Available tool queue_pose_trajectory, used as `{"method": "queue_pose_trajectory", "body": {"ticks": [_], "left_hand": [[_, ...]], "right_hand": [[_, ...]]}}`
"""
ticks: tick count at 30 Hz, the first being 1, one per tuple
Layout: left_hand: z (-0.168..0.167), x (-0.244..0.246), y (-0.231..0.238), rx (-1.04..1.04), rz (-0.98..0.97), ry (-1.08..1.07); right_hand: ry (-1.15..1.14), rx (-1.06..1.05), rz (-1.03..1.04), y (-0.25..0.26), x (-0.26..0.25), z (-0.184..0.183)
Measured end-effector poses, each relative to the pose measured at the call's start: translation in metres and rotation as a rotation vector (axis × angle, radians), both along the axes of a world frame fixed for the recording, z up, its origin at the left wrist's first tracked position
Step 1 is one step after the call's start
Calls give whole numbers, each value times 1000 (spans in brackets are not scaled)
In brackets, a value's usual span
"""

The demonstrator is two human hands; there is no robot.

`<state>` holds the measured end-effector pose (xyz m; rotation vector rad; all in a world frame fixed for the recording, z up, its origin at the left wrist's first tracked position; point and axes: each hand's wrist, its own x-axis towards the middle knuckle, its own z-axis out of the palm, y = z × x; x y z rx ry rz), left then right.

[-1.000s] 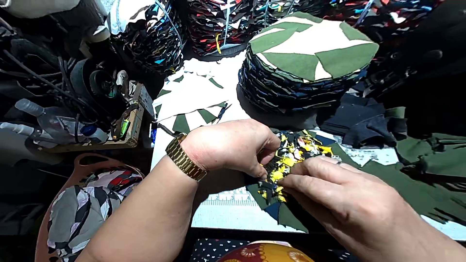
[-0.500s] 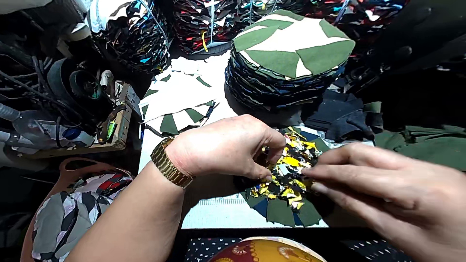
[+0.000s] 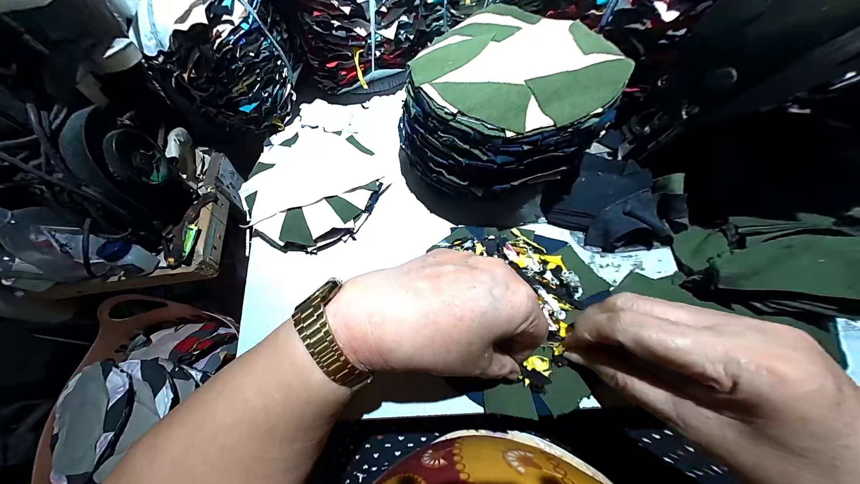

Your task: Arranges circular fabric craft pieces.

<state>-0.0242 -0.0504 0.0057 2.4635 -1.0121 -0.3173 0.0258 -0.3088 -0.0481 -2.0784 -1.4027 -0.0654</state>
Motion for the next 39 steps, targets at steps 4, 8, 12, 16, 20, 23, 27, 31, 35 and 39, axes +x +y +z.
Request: {"method": "queue_pose_trajectory", "body": {"ticks": [4,8,12,16,20,23,27,31,35,39], "left_hand": [[-1,1,1,-63,-18,2],[-5,2,-2,-62,-34,-13],[-5,-2,-8,-46,-65,-2],[-5,-5,-9,-37,-85,18],[-6,-3,-8,-34,-75,38],[-7,-2,-7,-67,-70,83],[-5,0,-2,-183,-26,15],[-6,1,-1,-67,172,-230],[-15,1,-5,15,153,-292],[-19,1,-11,-37,111,-314]], "right_hand": [[38,43,-9,-5,0,2],[85,73,-16,-6,0,4],[10,20,-44,-2,-2,-8],[27,42,-36,0,-4,-5],[-57,14,-76,-2,-3,-6],[4,94,-144,-2,-1,7],[-64,98,-202,8,0,11],[-145,35,-179,17,4,-3],[-169,34,-210,11,5,9],[-218,-48,-217,2,9,10]]}}
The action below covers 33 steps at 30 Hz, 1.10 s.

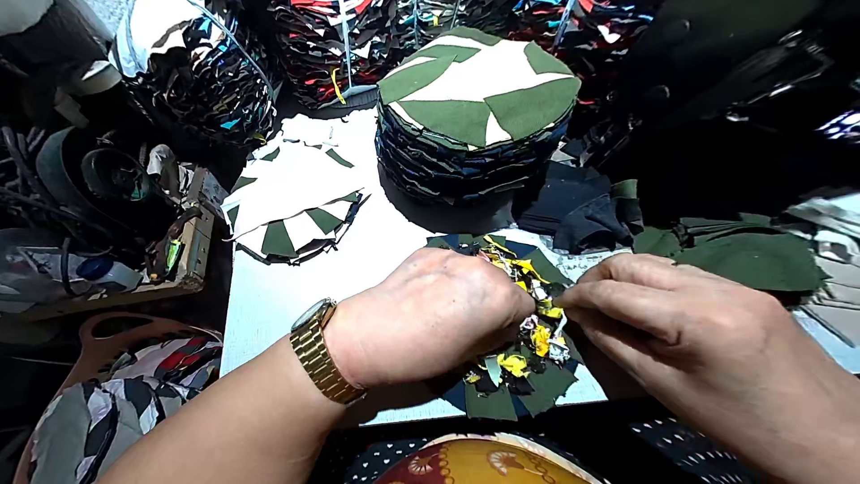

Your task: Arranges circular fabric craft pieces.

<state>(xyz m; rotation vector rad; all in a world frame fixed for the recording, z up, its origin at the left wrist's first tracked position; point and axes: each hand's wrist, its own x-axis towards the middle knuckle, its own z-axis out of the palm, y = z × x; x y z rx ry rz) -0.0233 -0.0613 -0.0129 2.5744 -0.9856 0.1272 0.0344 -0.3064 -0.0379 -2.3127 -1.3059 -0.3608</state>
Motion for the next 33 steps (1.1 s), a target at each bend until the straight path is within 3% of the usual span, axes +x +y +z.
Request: {"method": "queue_pose_trajectory", "body": {"ticks": [10,17,23,27,33], "left_hand": [[2,2,-2,-108,-65,56],[-7,0,-6,-18,-25,-13],[-3,2,0,-37,-64,-16],[0,5,8,-47,50,-93],[-7,14,12,5,242,-132]], "right_hand": [[79,94,-44,-4,5,9],[65,71,-12,23,6,-9],[90,196,-62,27,13,-4],[117,249,-100,27,16,-6],[144,169,-53,21,15,-3]]}}
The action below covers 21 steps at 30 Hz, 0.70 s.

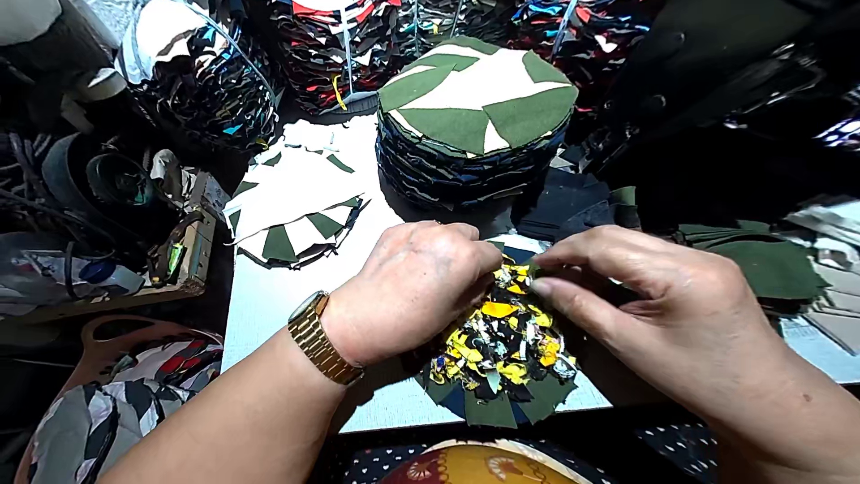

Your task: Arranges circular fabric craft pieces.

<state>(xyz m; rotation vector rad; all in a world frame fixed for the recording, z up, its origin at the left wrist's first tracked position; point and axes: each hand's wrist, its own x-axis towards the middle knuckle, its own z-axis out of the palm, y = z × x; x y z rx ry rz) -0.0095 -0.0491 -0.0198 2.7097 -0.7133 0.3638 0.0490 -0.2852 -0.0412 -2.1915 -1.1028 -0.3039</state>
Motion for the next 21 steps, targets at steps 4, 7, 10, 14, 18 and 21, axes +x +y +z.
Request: {"method": "queue_pose_trajectory", "body": {"ticks": [4,7,10,14,18,21], "left_hand": [[-5,1,-6,44,13,49],[-5,2,-5,32,23,41],[-3,4,1,-34,22,33],[7,7,20,-128,12,111],[13,9,36,-198,-101,306],[10,9,34,-111,-77,307]], "right_hand": [[-38,-63,13,6,0,-8],[-64,-41,7,11,1,-8],[-70,-5,-25,15,4,-9],[-46,-24,-10,14,4,-11],[-28,6,56,6,-2,2],[-13,-28,131,5,-8,1]]}}
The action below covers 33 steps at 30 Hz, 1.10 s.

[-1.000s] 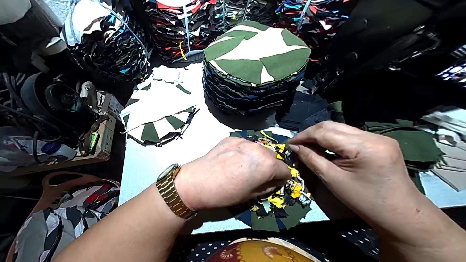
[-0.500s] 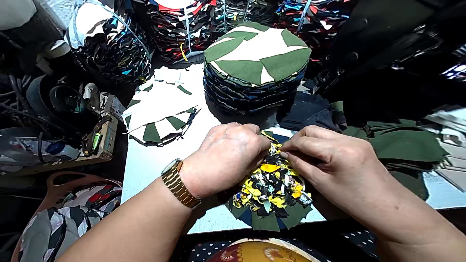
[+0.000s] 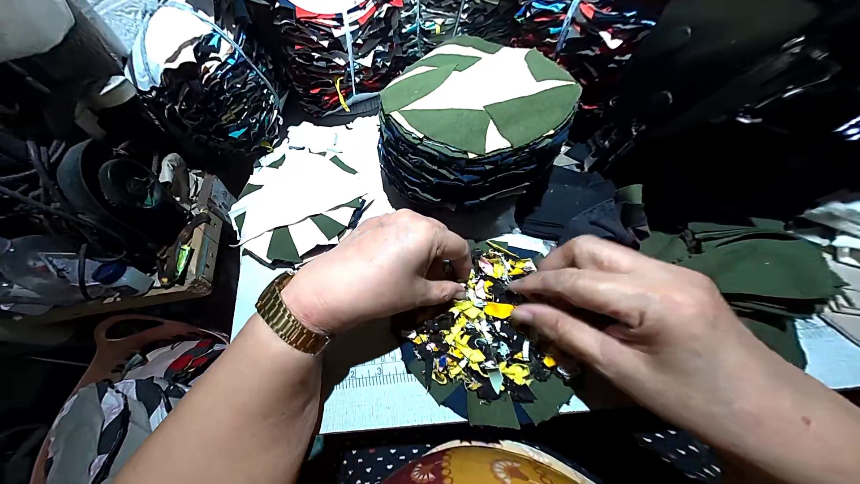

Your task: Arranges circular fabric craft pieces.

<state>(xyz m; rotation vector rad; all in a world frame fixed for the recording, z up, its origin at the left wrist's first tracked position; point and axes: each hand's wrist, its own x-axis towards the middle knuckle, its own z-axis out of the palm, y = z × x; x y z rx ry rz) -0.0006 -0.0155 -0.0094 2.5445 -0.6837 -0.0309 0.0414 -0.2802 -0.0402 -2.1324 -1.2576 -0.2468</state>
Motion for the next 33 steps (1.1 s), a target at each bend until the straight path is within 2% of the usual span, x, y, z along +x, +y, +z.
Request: {"method": "queue_pose_trajectory", "body": {"ticks": [3,9,13,17,20,23,27,33], "left_hand": [[-3,-1,-8,68,35,-69],[-11,0,-18,16,32,-168],[-11,-1,-20,40,11,-146],[-2,-2,-11,-33,-30,-131],[6,-9,-13,-98,-149,-17],[9,-17,-26,-80,-275,52],[-1,-21,-42,19,-330,-7],[-4,-22,-48,30,-264,-108]], "right_hand": [[-13,-27,14,2,-1,-10],[-8,28,-74,-2,1,2],[-17,-94,-95,-8,4,-3],[50,6,-35,-24,8,9],[124,14,36,-37,4,11],[159,-52,63,-38,-7,0],[98,-40,42,-35,-11,-9],[75,36,-66,-33,-10,2]]}}
